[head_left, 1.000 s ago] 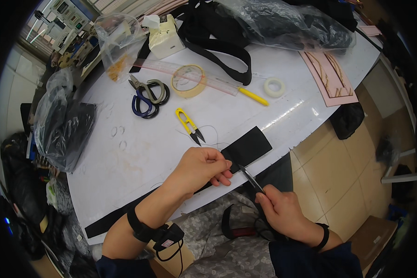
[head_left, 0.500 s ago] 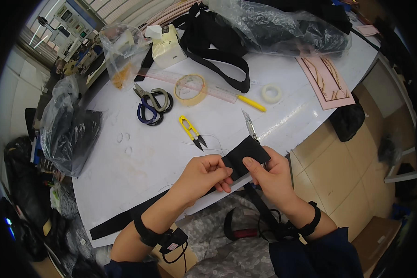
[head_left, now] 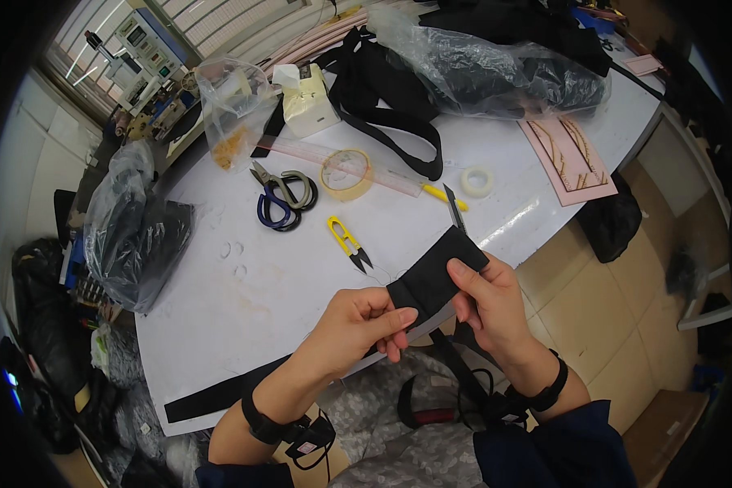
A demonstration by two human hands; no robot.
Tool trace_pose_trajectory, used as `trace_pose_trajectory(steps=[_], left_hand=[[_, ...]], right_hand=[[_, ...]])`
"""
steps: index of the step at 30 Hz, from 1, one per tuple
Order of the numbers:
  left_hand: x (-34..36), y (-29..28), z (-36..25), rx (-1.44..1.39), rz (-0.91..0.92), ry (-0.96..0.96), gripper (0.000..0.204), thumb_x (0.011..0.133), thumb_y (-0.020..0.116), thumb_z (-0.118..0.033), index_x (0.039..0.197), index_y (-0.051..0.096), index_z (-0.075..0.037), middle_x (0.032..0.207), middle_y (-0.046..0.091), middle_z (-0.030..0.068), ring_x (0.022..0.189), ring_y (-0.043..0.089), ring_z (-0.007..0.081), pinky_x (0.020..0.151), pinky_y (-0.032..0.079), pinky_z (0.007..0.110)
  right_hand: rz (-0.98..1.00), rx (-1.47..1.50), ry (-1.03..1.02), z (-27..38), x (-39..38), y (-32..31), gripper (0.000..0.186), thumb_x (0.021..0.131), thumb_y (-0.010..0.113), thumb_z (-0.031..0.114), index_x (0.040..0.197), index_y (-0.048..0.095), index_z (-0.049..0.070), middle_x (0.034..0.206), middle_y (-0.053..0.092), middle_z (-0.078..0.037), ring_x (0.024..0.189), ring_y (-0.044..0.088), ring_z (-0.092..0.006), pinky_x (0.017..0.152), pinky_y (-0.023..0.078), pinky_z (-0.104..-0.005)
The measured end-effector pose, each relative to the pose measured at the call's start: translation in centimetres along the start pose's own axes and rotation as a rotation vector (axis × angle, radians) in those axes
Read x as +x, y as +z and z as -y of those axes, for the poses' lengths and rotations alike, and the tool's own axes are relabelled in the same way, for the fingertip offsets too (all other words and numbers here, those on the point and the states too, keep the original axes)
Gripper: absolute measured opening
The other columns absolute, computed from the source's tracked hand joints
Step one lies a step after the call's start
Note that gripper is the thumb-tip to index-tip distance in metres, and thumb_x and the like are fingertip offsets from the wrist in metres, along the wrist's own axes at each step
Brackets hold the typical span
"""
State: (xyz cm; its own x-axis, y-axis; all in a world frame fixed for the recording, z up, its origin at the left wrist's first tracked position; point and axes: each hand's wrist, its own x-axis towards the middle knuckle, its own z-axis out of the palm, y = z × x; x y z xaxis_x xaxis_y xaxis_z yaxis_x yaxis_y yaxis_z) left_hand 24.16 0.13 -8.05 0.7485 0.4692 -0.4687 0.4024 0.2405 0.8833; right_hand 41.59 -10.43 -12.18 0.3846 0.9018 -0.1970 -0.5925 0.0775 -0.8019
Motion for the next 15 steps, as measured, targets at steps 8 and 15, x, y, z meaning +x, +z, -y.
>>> trace_pose_trajectory(steps=[8, 15], left_hand=[[1.9, 1.0, 3.6, -0.233, -0.071, -0.037, 0.025, 0.095, 0.067, -0.021, 0.083, 0.063, 0.000, 0.080, 0.071, 0.0156, 0.067, 0.071, 0.0201, 0.058, 0.051, 0.026], [2.3, 1.8, 3.3, -0.226, -0.171, -0.052, 0.026, 0.095, 0.067, -0.020, 0.088, 0.062, 0.005, 0.084, 0.071, 0.0197, 0.070, 0.072, 0.0234, 0.062, 0.056, 0.028]], right_hand=[[0.009, -0.333, 0.103, 0.2, 1.2, -3.3, 0.023, 0.100, 0.060, 0.027, 0.097, 0.061, 0.004, 0.056, 0.049, 0.004, 0.046, 0.038, -0.0025, 0.042, 0.025, -0.0204], [0.090, -1.025, -0.379, -2.1, -6.7, -6.8, 0.010, 0.096, 0.062, 0.014, 0.094, 0.060, 0.005, 0.052, 0.051, -0.005, 0.044, 0.053, -0.0162, 0.043, 0.037, -0.0315]])
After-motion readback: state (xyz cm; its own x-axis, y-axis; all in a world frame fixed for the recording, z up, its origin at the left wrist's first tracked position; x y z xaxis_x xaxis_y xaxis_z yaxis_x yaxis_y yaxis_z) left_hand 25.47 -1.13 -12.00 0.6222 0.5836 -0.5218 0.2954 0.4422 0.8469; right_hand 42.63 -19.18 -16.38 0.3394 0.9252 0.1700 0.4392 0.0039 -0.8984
